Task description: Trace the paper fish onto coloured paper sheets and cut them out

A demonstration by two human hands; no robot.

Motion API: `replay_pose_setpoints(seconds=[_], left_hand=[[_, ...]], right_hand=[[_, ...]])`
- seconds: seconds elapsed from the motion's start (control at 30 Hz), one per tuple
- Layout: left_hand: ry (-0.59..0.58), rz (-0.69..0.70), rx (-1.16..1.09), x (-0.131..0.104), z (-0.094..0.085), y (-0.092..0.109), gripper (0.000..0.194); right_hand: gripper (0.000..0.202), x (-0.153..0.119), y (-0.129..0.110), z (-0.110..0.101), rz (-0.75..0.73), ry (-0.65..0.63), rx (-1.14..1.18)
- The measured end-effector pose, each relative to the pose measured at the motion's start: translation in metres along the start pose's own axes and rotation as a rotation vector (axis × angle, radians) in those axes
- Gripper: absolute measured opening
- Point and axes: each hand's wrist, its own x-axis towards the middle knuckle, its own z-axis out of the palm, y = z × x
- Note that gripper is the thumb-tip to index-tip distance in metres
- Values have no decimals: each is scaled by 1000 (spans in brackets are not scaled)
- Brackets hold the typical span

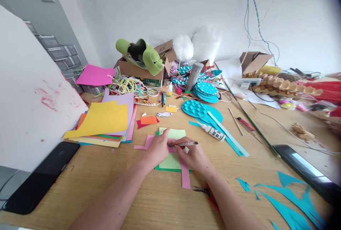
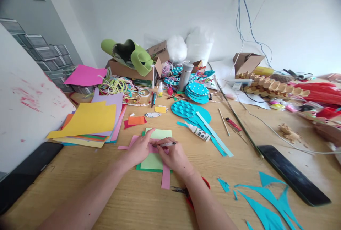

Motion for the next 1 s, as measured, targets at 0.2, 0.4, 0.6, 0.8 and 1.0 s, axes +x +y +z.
replay_pose_setpoints(seconds=[0.2, 0.4, 0.6, 0.8, 1.0], left_hand=[[-4, -1, 15, 0, 2, -2, 67], [-4, 0, 38, 0, 3, -2, 64], [-6, -25, 48, 0, 1, 2, 61], [1, -4, 3, 2, 4, 0, 55], [5, 15, -12, 1, 5, 0, 54]], right_hand=[[21, 0, 4, 2, -30, -14, -8], [22, 0, 3, 2, -31, -18, -15], [18, -1, 1, 0, -10, -7, -35], [15, 0, 2, -3, 0, -1, -65], [17, 0, 3, -4, -6, 1, -78]])
